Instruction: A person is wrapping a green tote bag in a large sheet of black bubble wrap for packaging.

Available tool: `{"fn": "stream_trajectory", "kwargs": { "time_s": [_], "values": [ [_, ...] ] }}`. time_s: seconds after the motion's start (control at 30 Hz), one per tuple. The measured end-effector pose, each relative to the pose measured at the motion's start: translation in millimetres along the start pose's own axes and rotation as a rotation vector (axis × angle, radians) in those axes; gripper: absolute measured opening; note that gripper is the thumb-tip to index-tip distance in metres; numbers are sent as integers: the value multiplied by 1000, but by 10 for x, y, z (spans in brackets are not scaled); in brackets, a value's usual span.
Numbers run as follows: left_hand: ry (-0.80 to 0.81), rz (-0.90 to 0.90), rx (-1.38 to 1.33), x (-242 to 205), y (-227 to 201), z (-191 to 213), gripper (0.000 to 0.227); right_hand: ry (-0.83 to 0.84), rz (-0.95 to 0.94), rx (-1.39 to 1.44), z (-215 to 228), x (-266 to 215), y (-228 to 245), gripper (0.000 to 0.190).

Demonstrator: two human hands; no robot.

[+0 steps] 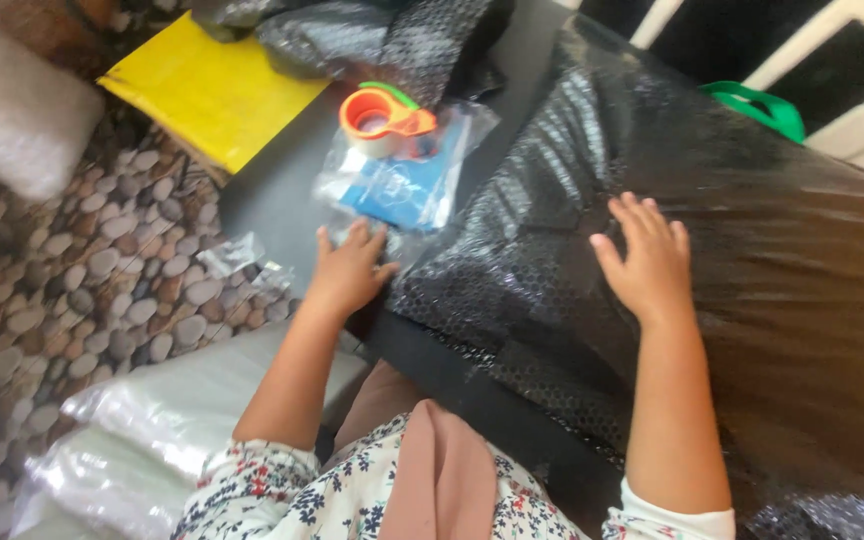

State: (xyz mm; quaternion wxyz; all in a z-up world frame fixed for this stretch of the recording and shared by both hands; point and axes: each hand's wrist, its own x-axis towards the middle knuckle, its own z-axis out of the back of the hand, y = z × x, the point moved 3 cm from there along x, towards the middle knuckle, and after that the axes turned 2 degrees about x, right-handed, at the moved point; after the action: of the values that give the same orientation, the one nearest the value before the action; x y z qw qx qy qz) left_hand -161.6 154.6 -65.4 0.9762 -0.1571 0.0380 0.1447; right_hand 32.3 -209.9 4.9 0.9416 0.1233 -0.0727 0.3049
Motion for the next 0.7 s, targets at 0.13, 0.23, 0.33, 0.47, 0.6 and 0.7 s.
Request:
{"fn": "stream_trajectory", "kwargs": {
  "time_s": [0.13, 0.23, 0.33, 0.47, 0.6, 0.7],
  "values": [
    [-290, -71, 98, -88, -43, 530, 28, -83, -14, 79, -79, 10, -85, 50],
    [-656, -348, -60, 123, -788, 826, 21, -133, -42, 221, -142, 0, -184, 40],
    [-565, -609, -291, 626, -1531, 573, 41, -289, -195, 503, -299, -43, -566, 31],
    [-300, -709, -247, 956, -2322, 202, 57, -575, -476, 1150, -289, -154, -1162, 36],
    [-196, -631, -98, 832, -2552, 152, 89, -669, -676, 1369, -98, -238, -872, 40],
    [-140, -557, -12, 904, -2558, 62, 70, -654, -649, 1494, -222, -195, -942, 31]
  ]
}}
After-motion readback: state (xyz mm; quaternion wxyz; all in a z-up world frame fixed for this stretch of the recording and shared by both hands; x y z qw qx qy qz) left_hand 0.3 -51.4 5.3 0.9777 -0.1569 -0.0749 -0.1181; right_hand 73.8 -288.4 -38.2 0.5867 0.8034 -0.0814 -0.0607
